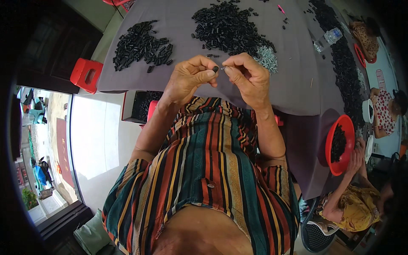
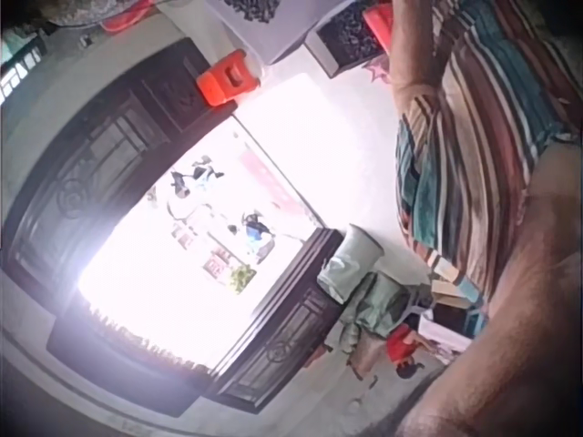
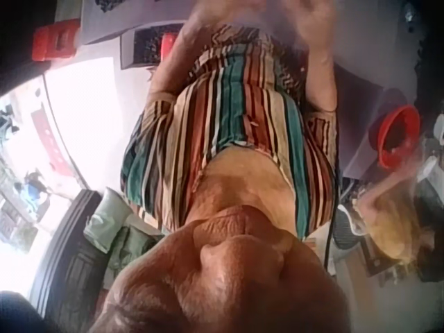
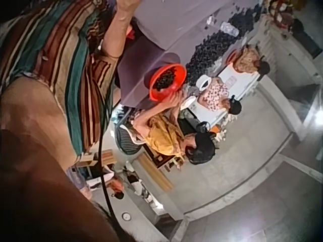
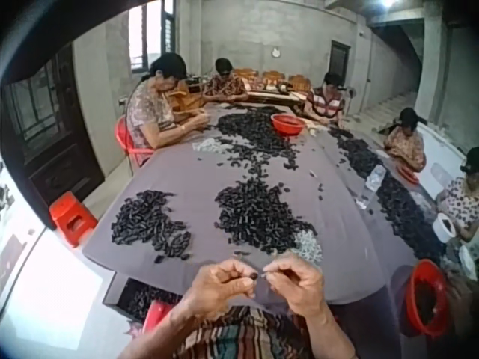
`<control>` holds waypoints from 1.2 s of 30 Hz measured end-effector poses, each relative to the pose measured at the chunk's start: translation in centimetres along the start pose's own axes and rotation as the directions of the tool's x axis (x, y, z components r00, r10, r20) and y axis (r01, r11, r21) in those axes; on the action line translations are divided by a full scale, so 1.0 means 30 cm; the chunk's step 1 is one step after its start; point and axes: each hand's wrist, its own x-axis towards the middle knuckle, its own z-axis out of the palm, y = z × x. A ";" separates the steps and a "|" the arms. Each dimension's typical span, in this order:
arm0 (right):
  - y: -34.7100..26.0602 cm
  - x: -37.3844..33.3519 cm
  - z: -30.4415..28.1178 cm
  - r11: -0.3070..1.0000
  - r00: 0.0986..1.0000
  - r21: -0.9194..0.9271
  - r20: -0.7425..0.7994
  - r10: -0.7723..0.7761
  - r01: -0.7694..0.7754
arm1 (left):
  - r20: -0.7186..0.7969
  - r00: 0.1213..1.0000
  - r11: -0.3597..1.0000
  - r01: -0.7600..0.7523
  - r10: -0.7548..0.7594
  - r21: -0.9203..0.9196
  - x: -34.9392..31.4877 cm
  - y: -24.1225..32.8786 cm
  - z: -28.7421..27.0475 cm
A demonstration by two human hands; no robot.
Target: The person assembles small components by picking up plastic parts and metal pins from the table and connecting them together by hand.
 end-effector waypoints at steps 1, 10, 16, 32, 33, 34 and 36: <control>0.002 -0.001 -0.001 1.000 1.000 0.001 0.001 0.001 -0.001 | -0.002 1.000 1.000 0.000 0.000 0.000 -0.001 -0.001 0.002; 0.008 0.014 0.010 0.938 0.971 -0.249 0.050 -0.235 0.240 | -0.018 1.000 0.988 0.001 0.002 0.154 -0.002 -0.017 0.030; 0.003 0.007 0.024 0.911 0.972 -0.338 0.081 -0.220 0.235 | -0.131 0.991 0.969 0.018 0.015 0.248 0.000 -0.029 0.033; 0.002 0.004 -0.013 0.986 0.998 -0.155 0.003 -0.066 0.065 | -0.078 0.991 0.962 -0.082 0.106 0.259 -0.013 -0.029 0.045; 0.002 0.005 -0.013 0.984 0.997 -0.162 0.003 -0.077 0.077 | -0.059 0.991 0.960 -0.100 0.119 0.262 -0.013 -0.030 0.043; 0.002 0.005 -0.014 0.984 0.997 -0.163 0.002 -0.077 0.077 | -0.058 0.991 0.960 -0.099 0.118 0.262 -0.012 -0.030 0.044; 0.000 0.007 -0.015 0.978 0.995 -0.182 0.023 -0.101 0.104 | -0.049 0.992 0.962 -0.097 0.113 0.256 -0.015 -0.030 0.045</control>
